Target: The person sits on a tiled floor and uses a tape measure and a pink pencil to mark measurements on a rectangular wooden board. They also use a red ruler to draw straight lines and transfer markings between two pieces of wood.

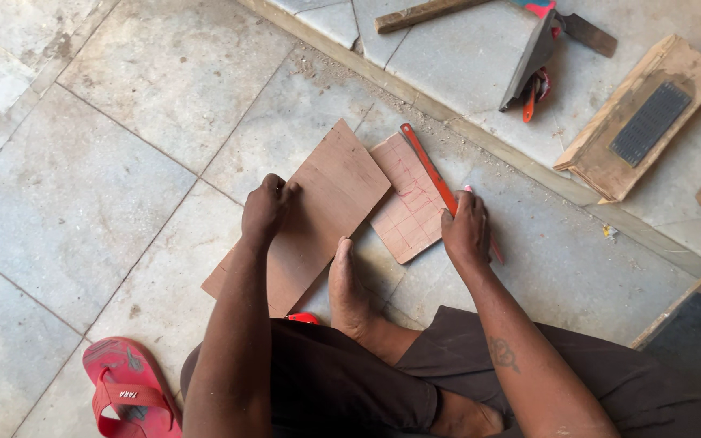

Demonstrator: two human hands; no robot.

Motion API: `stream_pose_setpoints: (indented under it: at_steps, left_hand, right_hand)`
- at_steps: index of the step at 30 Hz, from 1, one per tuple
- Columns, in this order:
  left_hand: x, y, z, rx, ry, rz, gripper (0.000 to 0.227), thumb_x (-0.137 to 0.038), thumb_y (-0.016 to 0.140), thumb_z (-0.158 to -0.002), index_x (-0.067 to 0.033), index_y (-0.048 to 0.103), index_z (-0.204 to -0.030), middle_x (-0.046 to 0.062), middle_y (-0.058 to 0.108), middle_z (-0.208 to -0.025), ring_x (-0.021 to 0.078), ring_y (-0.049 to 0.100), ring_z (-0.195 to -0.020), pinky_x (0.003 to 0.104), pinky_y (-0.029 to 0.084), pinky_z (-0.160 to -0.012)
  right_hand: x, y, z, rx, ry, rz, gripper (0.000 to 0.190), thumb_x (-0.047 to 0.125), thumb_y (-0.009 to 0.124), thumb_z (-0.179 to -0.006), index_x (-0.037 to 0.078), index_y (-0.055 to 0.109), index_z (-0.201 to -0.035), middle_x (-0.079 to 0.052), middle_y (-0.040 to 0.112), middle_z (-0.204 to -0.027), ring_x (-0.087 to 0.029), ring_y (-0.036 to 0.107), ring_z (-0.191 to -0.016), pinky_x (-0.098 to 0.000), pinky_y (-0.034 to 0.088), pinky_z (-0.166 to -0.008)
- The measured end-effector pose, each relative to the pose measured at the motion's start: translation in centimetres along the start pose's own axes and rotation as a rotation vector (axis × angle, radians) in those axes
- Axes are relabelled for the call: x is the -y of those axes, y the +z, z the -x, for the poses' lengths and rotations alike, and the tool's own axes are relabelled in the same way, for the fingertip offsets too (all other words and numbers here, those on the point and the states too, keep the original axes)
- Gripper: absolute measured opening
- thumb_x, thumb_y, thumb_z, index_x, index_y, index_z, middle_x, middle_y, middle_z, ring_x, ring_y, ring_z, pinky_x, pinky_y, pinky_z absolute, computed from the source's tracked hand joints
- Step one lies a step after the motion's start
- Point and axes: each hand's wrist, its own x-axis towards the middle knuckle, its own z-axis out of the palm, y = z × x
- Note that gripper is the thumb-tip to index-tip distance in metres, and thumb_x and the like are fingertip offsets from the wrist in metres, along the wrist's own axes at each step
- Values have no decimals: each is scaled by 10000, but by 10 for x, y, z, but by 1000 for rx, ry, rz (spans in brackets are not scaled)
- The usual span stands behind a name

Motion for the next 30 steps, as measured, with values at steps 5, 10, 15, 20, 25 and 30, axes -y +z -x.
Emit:
stream_pose_setpoints:
  at_steps: [5, 10, 15, 20, 25, 30]
  left_hand:
    - [-6, -1, 3, -79, -17, -20, 339, -427, 556, -1020, -126, 681, -1110, 168, 736, -1062, 365, 687, -1017, 500, 519, -848]
    - [-7, 3, 0, -142, 44, -25, 309, -389, 543, -1023, -131, 696, -1095, 166, 709, -1049, 369, 656, -1048, 501, 507, -860]
    - [-21, -1, -3, -80, 28, -28, 290, -383, 507, -1063, -150, 672, -1116, 128, 711, -1084, 353, 655, -1065, 494, 506, -872]
    - [-23, 3, -2, -64, 92, -27, 285, -379, 522, -1042, -151, 679, -1108, 116, 704, -1086, 342, 647, -1067, 486, 507, -871]
    - [-16, 14, -8, -114, 258, -23, 246, -334, 596, -1025, -124, 702, -1098, 144, 688, -1061, 356, 629, -1088, 472, 500, -913]
    - [-19, 28, -10, -135, 315, -72, 231, -320, 651, -978, -111, 709, -1055, 146, 691, -1061, 370, 617, -1069, 483, 486, -917]
  right_hand:
    - [-7, -8, -14, -78, -69, 242, 462, 188, 736, -892, 85, 604, -1323, -198, 573, -1342, -354, 540, -1223, -500, 465, -948]
    - [-36, -21, -19, 36, 177, 291, 330, 165, 708, -941, 147, 679, -1269, -139, 610, -1313, -340, 593, -1201, -484, 519, -944]
    - [-38, -31, -12, 108, 253, 256, 288, 218, 732, -919, 105, 689, -1180, -149, 668, -1187, -355, 673, -1068, -481, 554, -860]
    - [-54, -28, -14, 70, 302, 166, 213, 219, 683, -922, 68, 693, -1071, -163, 694, -1109, -367, 695, -1010, -497, 555, -843]
    - [-71, -8, -27, -90, 215, -97, 266, 184, 605, -925, 39, 603, -1148, -174, 708, -1041, -378, 707, -958, -505, 545, -868]
    - [-35, 9, -13, 103, 70, -7, 371, 310, 706, -905, 125, 625, -1215, -152, 635, -1217, -360, 712, -984, -481, 578, -841]
